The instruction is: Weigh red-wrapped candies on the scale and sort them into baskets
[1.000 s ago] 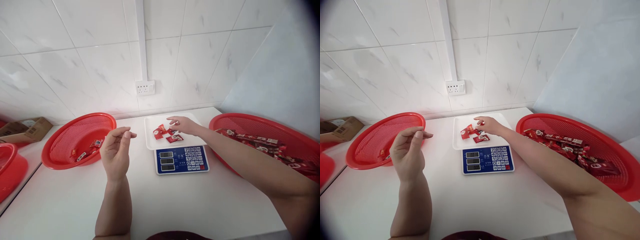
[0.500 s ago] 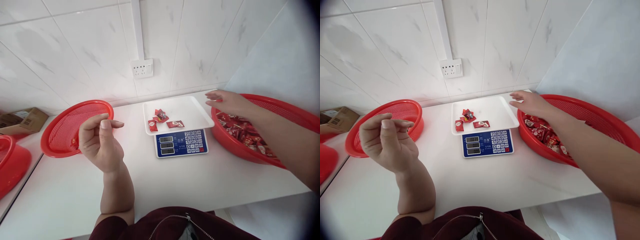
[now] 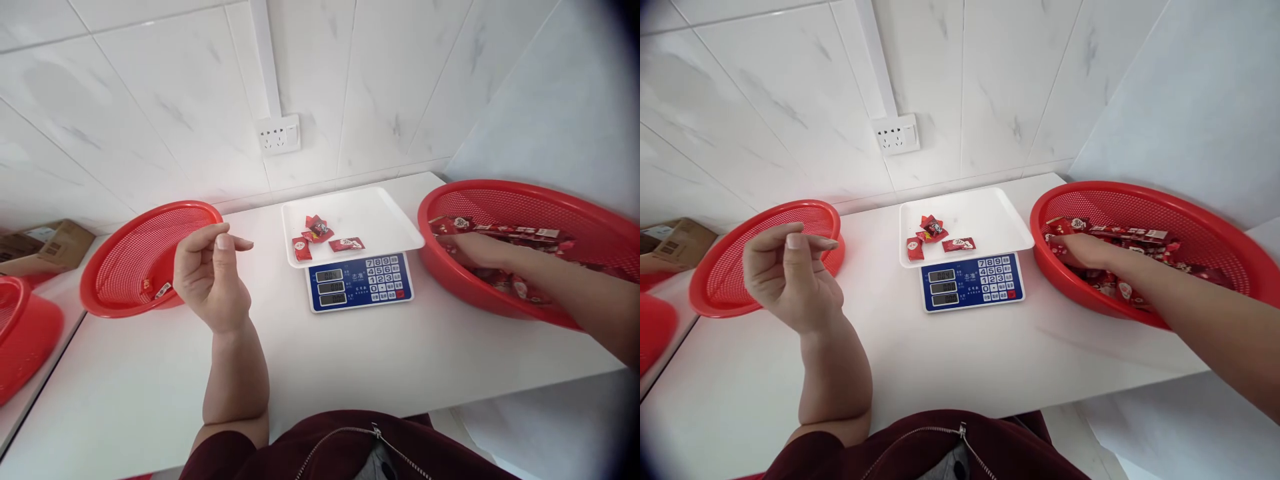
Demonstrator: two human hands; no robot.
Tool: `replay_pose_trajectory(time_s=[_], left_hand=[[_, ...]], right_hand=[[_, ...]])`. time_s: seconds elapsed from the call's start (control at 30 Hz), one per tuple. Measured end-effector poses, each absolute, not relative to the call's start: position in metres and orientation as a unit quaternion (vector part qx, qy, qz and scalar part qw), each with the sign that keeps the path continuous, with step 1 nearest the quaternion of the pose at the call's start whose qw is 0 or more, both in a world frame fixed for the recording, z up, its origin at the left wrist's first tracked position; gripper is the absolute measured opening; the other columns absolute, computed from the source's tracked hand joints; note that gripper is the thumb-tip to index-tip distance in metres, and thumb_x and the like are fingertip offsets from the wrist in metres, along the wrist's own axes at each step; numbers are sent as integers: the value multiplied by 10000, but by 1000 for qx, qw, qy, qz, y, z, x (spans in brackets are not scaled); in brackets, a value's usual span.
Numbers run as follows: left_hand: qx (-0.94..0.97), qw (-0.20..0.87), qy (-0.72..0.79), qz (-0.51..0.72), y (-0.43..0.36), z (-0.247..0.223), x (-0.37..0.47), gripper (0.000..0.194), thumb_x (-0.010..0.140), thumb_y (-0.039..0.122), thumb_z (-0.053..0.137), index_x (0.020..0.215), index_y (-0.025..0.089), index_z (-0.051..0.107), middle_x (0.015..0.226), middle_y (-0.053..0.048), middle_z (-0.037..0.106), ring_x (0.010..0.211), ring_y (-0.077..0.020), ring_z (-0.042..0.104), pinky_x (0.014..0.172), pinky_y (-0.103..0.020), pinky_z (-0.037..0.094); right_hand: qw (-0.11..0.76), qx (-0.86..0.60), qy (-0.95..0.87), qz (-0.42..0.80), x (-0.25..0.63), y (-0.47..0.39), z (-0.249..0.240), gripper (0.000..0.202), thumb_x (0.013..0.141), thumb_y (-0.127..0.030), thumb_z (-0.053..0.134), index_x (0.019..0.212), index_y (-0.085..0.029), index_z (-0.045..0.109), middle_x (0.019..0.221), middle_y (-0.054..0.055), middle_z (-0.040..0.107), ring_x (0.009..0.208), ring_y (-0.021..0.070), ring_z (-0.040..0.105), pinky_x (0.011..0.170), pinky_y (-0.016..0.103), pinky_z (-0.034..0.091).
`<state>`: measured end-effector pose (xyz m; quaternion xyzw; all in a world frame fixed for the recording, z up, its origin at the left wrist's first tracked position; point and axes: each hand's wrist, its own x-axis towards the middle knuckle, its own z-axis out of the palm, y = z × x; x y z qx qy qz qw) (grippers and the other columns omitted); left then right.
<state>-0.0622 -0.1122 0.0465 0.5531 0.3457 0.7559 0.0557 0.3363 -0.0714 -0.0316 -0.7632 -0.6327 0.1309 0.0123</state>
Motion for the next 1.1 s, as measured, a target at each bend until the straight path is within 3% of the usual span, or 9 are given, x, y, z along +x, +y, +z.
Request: replay_pose_trajectory(time_s=[0.13,0.3,0.47,0.57,0.8,1.0,1.1], left_hand=[[562,69,351,745,-110,46,-60,96,842,301,573,839,212,608,661,39,586,578,-104,597,594,-287,509],[566,83,354,740,-107,43,-55,95,834,296,587,833,208,622,667,37,599,578,-102,605,594,-280,508],[576,89,347,735,-108,41,-51,68,829,259,593,845,207,634,663,38,606,587,-99,612,604,-273,509],[580,80,351,731,-109,42,-51,68,830,247,591,846,199,637,677,33,612,594,-96,614,604,-268,513],[582,72,342,734,-109,43,-53,63,830,217,591,856,198,645,658,32,621,594,-91,612,598,-257,517],[588,84,348,725,-108,41,-55,76,832,234,593,869,191,643,661,26,625,601,-98,620,597,-260,521],[591,93,355,718,-109,40,-54,88,839,252,588,875,189,637,664,24,625,609,-102,626,599,-260,521]], right_hand=[[2,-775,-624,104,355,-65,-10,193,766,-352,584,898,-213,599,974,108,675,892,286,603,713,335,439],[127,-835,-534,25,351,-74,34,259,740,-463,616,813,-221,559,863,90,655,767,246,581,638,334,420],[365,-736,-529,211,297,-75,51,298,709,-431,689,889,-213,596,807,58,673,663,177,608,616,315,462],[434,-615,-569,331,255,-60,45,302,691,-357,723,915,-198,600,841,60,684,712,181,634,662,318,511],[445,-506,-554,489,195,-29,21,233,704,-327,726,846,-207,586,831,31,692,757,171,655,680,321,559],[484,-515,-518,482,202,-35,12,247,671,-305,756,833,-198,604,807,13,699,749,161,667,713,323,561],[463,-534,-517,483,205,-43,16,233,675,-303,753,834,-209,612,808,21,703,748,179,672,701,337,567]])
